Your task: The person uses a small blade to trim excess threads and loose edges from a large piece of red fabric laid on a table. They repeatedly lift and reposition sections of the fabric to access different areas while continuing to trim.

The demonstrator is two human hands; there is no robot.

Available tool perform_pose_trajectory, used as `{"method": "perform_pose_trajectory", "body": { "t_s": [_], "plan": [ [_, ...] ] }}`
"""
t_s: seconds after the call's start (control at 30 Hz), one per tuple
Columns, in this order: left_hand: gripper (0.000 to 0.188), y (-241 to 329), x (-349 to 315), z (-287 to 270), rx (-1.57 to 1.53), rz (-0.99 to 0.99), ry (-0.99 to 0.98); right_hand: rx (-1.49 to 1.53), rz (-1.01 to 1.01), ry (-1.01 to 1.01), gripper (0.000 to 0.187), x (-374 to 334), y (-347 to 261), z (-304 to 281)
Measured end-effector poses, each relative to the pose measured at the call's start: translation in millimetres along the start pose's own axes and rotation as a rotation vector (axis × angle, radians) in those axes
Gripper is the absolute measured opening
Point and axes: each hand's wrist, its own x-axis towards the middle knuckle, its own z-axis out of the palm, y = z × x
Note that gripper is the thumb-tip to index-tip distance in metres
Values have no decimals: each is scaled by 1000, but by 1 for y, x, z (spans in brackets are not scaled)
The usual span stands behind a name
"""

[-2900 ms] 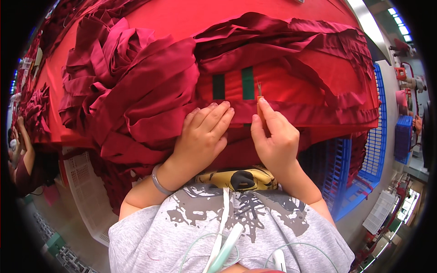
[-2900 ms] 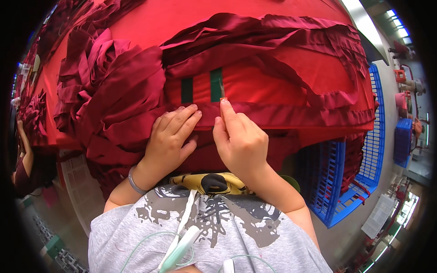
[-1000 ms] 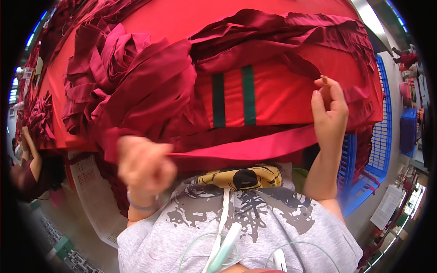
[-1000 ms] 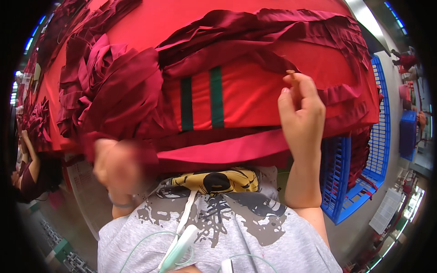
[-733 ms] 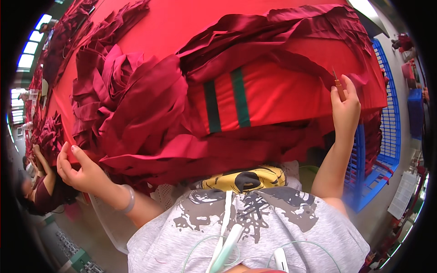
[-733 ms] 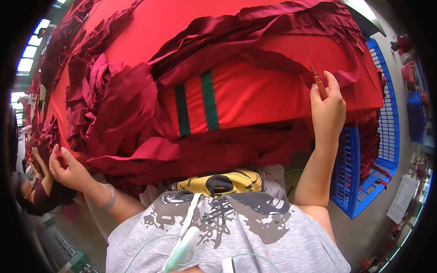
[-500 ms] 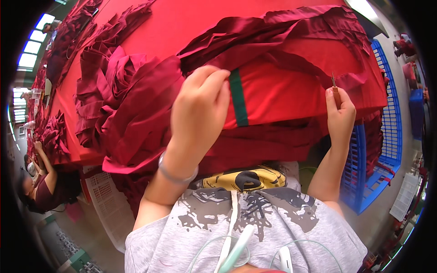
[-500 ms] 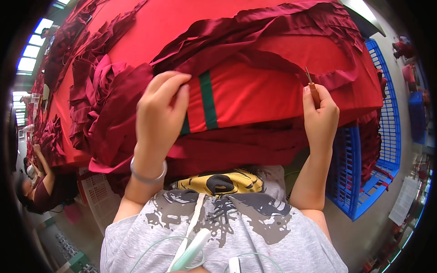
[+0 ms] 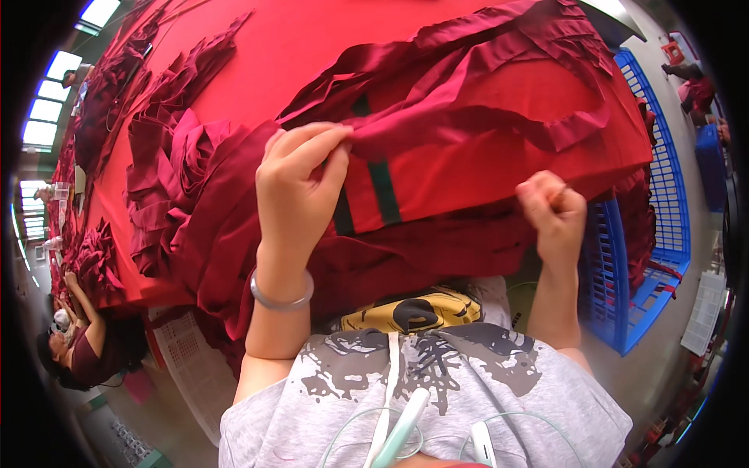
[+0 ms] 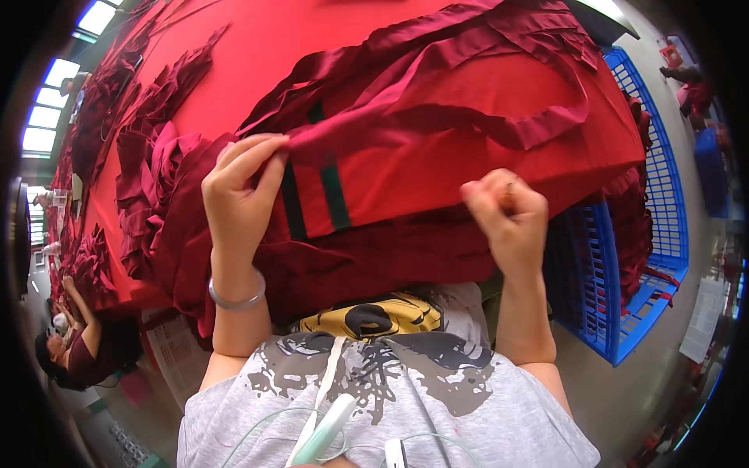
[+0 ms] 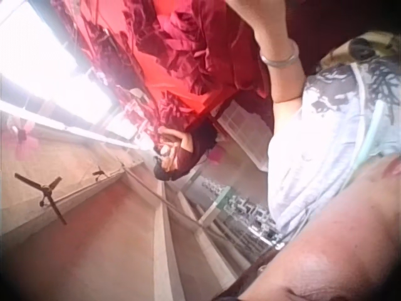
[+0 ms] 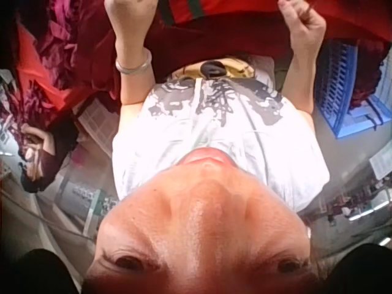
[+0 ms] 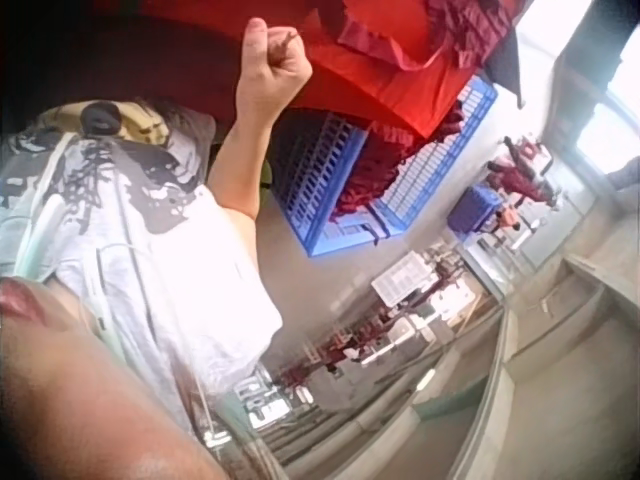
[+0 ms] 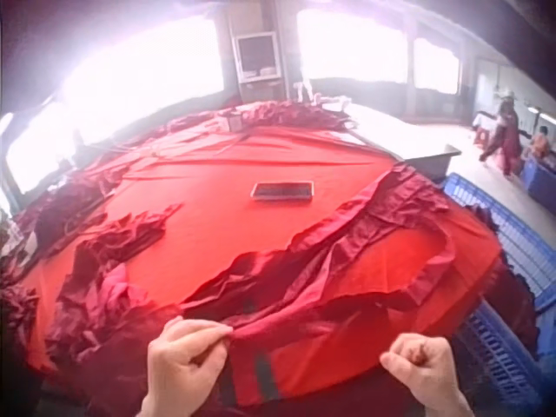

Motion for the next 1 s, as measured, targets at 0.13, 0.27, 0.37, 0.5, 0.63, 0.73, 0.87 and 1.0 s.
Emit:
{"method": "perform_pose_trajectory", "body": {
  "t_s": [0.13,0.27,0.37,0.5,0.63,0.73,0.87,1.0],
  "plan": [
    [17,0,-9,-24,-199,-181,-376,527,541,-511,25,-2,4,41],
    [20,1,-15,-25,-8,-5,-389,580,740,-565,30,10,-7,79],
    [18,-2,-12,-29,-146,-6,-484,596,740,-539,31,18,-7,96],
    [16,-3,-19,-21,-503,-122,-433,690,677,-350,34,26,3,100],
    [16,-8,-21,-23,-570,-283,-365,971,837,-216,30,31,6,91],
    [17,-13,-16,-24,-597,-295,-450,1038,944,-221,25,35,16,84],
    [15,-11,-6,-30,-656,-366,-486,993,1031,-241,22,47,20,81],
    [17,-17,18,-23,-291,-349,-6,862,761,-236,23,33,13,80]
  ]
}}
